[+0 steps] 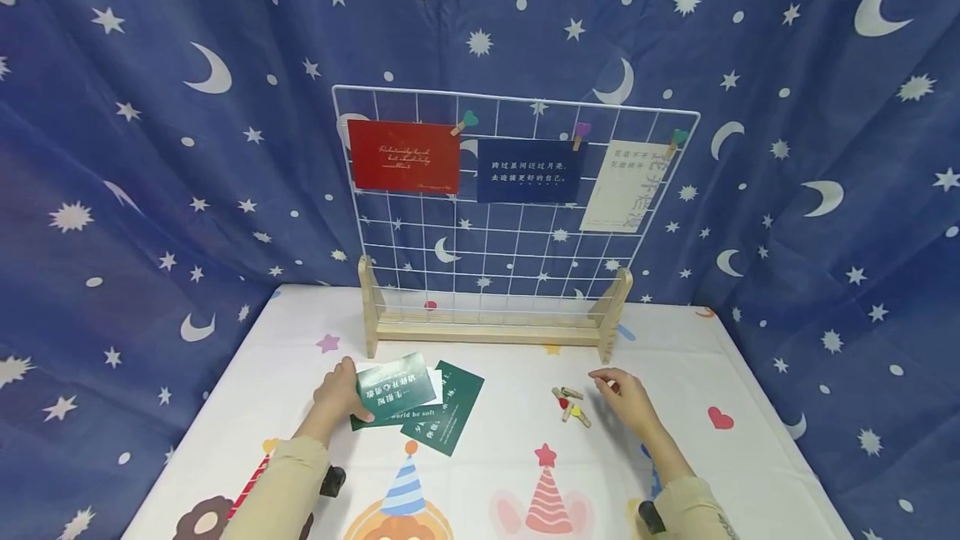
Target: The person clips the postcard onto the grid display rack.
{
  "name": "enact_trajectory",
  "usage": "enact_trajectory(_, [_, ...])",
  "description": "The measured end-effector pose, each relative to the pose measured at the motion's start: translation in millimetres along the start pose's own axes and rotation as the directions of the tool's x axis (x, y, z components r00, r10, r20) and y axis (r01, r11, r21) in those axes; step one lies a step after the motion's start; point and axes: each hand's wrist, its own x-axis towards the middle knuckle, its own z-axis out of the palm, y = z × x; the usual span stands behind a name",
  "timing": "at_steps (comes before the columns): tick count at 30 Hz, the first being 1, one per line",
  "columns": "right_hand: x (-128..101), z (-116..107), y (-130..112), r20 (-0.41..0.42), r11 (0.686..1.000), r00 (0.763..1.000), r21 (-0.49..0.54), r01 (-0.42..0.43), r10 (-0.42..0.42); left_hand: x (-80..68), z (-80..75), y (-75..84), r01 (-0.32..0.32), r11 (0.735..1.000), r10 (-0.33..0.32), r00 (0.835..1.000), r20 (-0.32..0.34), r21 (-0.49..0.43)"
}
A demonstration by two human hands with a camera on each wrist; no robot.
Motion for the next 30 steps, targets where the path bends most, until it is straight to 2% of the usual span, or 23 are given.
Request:
enact_trajectory(8, [3, 3, -1, 0.018, 0.999, 0.999, -0.034, 0.032, -0.031, -5.5, 5.7, 2.5, 0.006, 1.000, -0.006, 1.000, -0.021, -0.011])
enact_trajectory(15, [12, 6, -4, -0.001, 0.998, 0.999, -0.045, 0.046, -0.046, -9.6, 11.6, -4.5, -0.027, 0.999, 0.024, 0.995, -0.099, -0.036])
enact_trajectory(18, [14, 6, -4, -0.018, 0.998, 0.999, -0.047, 0.043, -0.043, -11.5, 13.5, -4.3, -0.068, 0.997, 0.061, 0.989, -0.134, -0.045])
enact_trajectory(23, [14, 10, -3, -0.011, 0.998, 1.000, -0.065, 0.024, -0.024, -17.2, 18.5, -4.0, -0.132, 0.985, 0.111, 0.978, -0.178, -0.110])
enact_trajectory(30, [14, 18, -1, 0.009, 0.997, 0.999, -0.059, 0.049, -0.048, -20.3, 27.2, -9.7, -0.159, 0.968, 0.101, 0.955, -0.279, -0.194])
